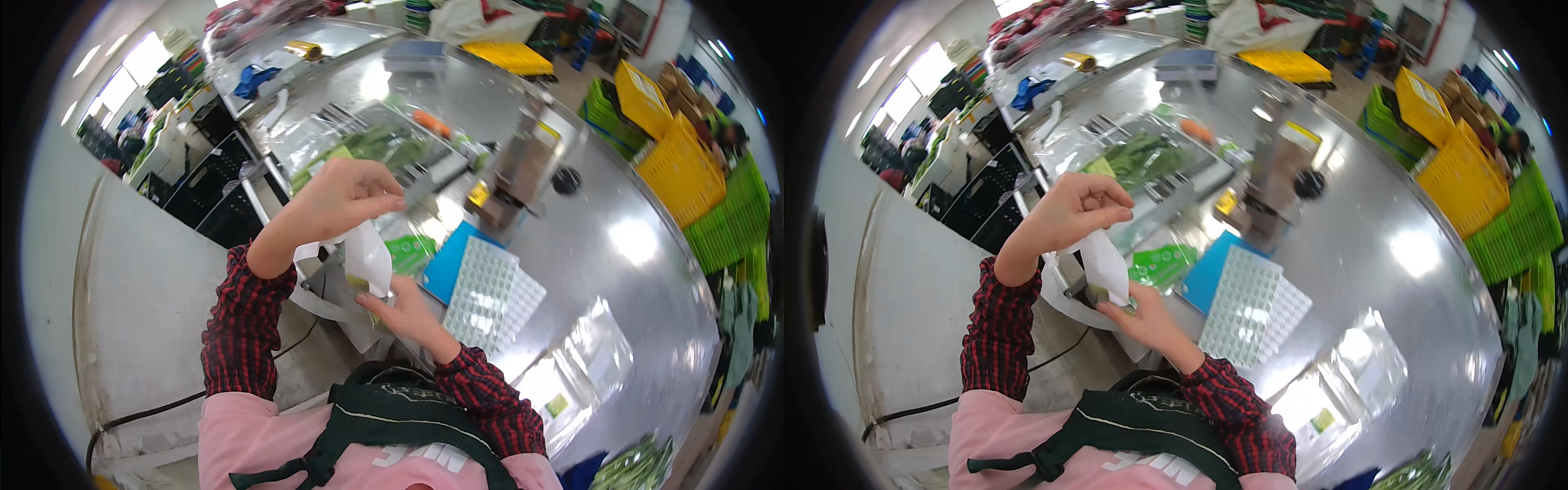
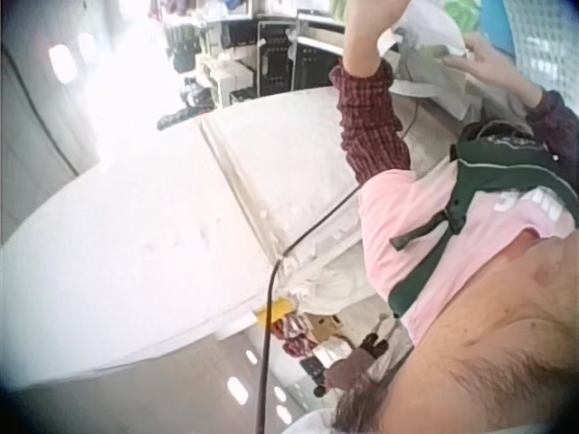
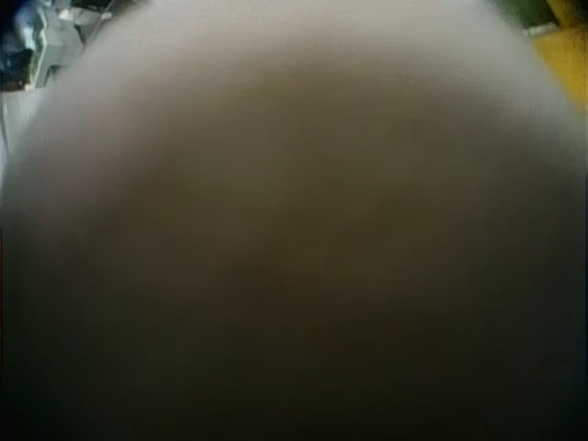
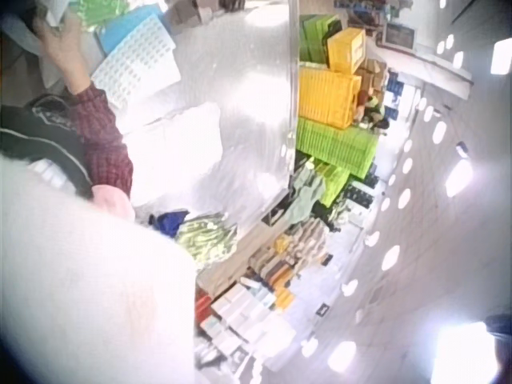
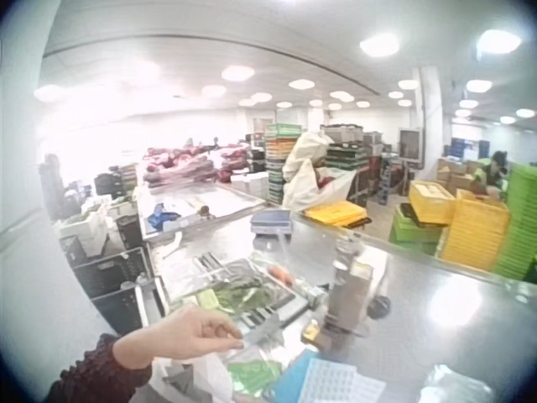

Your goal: The person applies stickers to plastic packaging on a metal table and then places bundles of green onions into the labeled bags.

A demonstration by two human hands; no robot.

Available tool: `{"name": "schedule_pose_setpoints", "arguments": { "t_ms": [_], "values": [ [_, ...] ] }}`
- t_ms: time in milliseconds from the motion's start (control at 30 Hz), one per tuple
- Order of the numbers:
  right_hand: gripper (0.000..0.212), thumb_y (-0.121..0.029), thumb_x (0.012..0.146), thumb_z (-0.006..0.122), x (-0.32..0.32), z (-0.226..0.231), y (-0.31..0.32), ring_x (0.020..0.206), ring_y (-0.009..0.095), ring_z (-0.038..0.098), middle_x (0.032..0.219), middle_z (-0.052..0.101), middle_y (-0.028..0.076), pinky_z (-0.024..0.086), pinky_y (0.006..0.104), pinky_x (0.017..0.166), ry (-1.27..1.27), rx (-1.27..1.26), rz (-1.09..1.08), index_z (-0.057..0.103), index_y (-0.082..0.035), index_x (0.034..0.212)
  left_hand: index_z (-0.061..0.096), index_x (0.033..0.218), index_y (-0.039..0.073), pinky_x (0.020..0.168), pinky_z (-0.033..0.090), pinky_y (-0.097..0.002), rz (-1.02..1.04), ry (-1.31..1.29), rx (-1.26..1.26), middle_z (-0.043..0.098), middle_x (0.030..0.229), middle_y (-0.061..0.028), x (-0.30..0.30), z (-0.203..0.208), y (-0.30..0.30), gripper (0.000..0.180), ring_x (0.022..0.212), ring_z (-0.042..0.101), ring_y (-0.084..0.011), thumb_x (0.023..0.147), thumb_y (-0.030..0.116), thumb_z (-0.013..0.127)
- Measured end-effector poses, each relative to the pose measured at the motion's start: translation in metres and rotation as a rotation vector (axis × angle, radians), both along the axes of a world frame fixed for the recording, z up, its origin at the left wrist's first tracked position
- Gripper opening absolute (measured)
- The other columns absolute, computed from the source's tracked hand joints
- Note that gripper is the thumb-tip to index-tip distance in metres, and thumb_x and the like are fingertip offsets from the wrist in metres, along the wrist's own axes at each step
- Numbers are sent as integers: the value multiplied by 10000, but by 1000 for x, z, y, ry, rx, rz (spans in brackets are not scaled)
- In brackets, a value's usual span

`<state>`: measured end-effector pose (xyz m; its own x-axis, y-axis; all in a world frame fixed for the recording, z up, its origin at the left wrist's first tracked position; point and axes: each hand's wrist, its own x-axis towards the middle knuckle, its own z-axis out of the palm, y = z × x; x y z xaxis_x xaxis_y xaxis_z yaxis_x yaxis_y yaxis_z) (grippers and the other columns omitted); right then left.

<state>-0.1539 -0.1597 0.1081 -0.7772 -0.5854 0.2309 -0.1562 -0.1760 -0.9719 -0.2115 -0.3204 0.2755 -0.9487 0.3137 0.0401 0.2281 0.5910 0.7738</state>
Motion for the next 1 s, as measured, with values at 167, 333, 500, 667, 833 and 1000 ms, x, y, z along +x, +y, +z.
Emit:
{"name": "schedule_pose_setpoints", "arguments": {
  "t_ms": [167, 333, 500, 667, 833, 1000],
  "values": [
    [231, -166, 914, 665, 82, 7, 74, 761, 120, 638, 866, 715, 68, 487, 279, 671, -211, -21, -252, 667, 17, 1055, 604, 1230, 32, 973, 430, -350, -159, 353, -190, 593, 1266, -152, 60, -12, 52, 482, 1135, 577, -272, 752, -25, 647],
    [261, -189, 918, 666, 148, -18, 150, 713, 84, 586, 842, 698, 62, 488, 274, 641, -402, -231, -362, 661, 22, 1073, 563, 1296, 48, 1040, 412, -398, -643, 357, -140, 572, 1329, -159, 130, -84, 155, 664, 1253, 523, -360, 653, -81, 664],
    [294, -215, 825, 730, 245, -57, 295, 759, 140, 640, 838, 697, 72, 517, 292, 683, -384, 148, -787, 673, -9, 1027, 608, 1126, -22, 745, 529, -287, -548, -125, 281, 710, 883, -93, 176, -169, 219, 368, 818, 687, -170, 773, -12, 715],
    [413, -322, 656, 821, 457, -156, 498, 852, 321, 593, 882, 604, 103, 452, 460, 698, -327, 1897, -1397, 614, -66, 904, 645, 904, -20, 668, 490, -241, -514, -321, 378, 676, 804, -55, 222, -196, 259, 99, 734, 624, -83, 822, -5, 699],
    [267, -104, 710, 769, 418, -111, 484, 923, 328, 591, 965, 629, 116, 466, 437, 770, 102, 1295, -1369, 636, -62, 938, 667, 899, -16, 678, 482, -272, -705, -134, 372, 667, 803, -94, 247, -176, 295, 142, 735, 646, -190, 765, -19, 711],
    [483, -210, 686, 818, 339, -137, 434, 919, 296, 597, 1052, 564, 115, 504, 359, 789, 7, 991, -975, 627, -65, 1106, 677, 898, -16, 694, 485, -266, -877, -302, 342, 680, 818, -84, 250, -157, 300, 133, 751, 647, -166, 767, -38, 689]
  ]
}}
